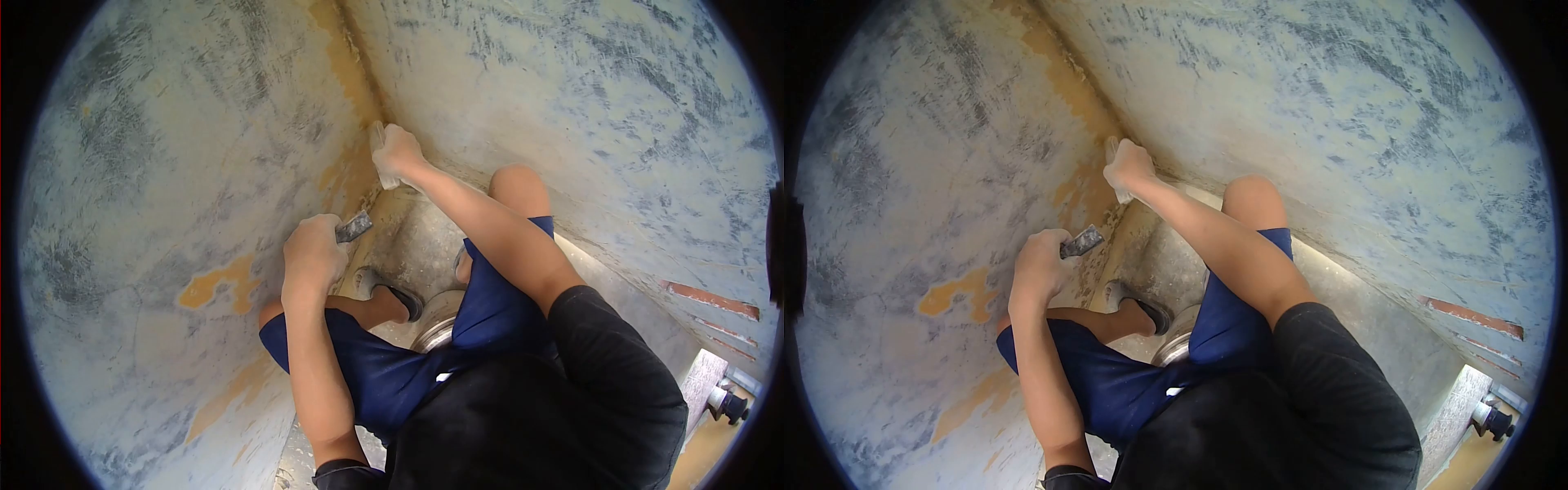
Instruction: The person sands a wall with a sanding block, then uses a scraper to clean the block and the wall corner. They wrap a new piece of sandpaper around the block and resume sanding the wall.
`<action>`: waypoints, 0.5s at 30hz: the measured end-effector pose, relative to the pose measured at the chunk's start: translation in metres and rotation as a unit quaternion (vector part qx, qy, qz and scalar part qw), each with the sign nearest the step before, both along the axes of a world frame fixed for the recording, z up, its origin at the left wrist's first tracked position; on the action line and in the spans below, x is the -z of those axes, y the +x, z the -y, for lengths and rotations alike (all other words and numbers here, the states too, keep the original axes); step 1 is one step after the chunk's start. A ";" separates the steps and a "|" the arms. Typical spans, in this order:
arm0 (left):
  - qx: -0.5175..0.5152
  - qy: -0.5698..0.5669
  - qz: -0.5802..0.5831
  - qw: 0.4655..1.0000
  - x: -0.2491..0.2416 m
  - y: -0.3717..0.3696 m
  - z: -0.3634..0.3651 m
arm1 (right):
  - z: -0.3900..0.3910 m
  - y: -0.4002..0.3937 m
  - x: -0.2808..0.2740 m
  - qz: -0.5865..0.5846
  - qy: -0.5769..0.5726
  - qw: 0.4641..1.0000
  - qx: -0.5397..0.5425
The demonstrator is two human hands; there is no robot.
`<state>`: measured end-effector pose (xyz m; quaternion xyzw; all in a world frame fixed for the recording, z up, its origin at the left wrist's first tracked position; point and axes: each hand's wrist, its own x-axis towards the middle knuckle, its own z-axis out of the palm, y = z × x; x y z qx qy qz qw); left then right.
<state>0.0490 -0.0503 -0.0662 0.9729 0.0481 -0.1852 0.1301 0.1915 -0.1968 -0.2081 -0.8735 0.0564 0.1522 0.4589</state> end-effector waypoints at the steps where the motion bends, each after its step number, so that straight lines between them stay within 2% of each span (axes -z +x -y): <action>1: -0.002 0.000 -0.001 1.000 0.000 0.000 0.000 | 0.000 -0.006 0.000 -0.010 0.012 1.000 -0.016; 2: 0.004 0.016 -0.024 1.000 -0.002 -0.001 0.002 | 0.001 -0.012 -0.001 -0.011 0.013 1.000 -0.019; 4: 0.006 0.032 -0.046 0.998 -0.003 0.000 0.002 | 0.005 -0.022 -0.019 -0.068 0.026 0.991 -0.112; 5: 0.005 0.034 -0.056 0.998 -0.002 0.001 0.001 | 0.007 -0.023 -0.020 -0.067 0.028 0.991 -0.115; 7: -0.002 0.038 -0.064 0.997 0.000 0.001 -0.001 | 0.009 -0.025 -0.021 -0.138 0.119 0.970 -0.164; 8: 0.003 0.039 -0.065 0.997 0.001 0.001 -0.002 | 0.011 -0.024 -0.022 -0.135 0.120 0.969 -0.170; 10: 0.002 0.041 -0.063 0.997 0.004 0.001 -0.004 | 0.015 -0.023 -0.025 -0.151 0.265 0.922 -0.239; 15: -0.012 -0.018 -0.082 0.996 -0.004 0.000 -0.005 | 0.024 -0.021 -0.037 -0.186 0.329 0.871 -0.314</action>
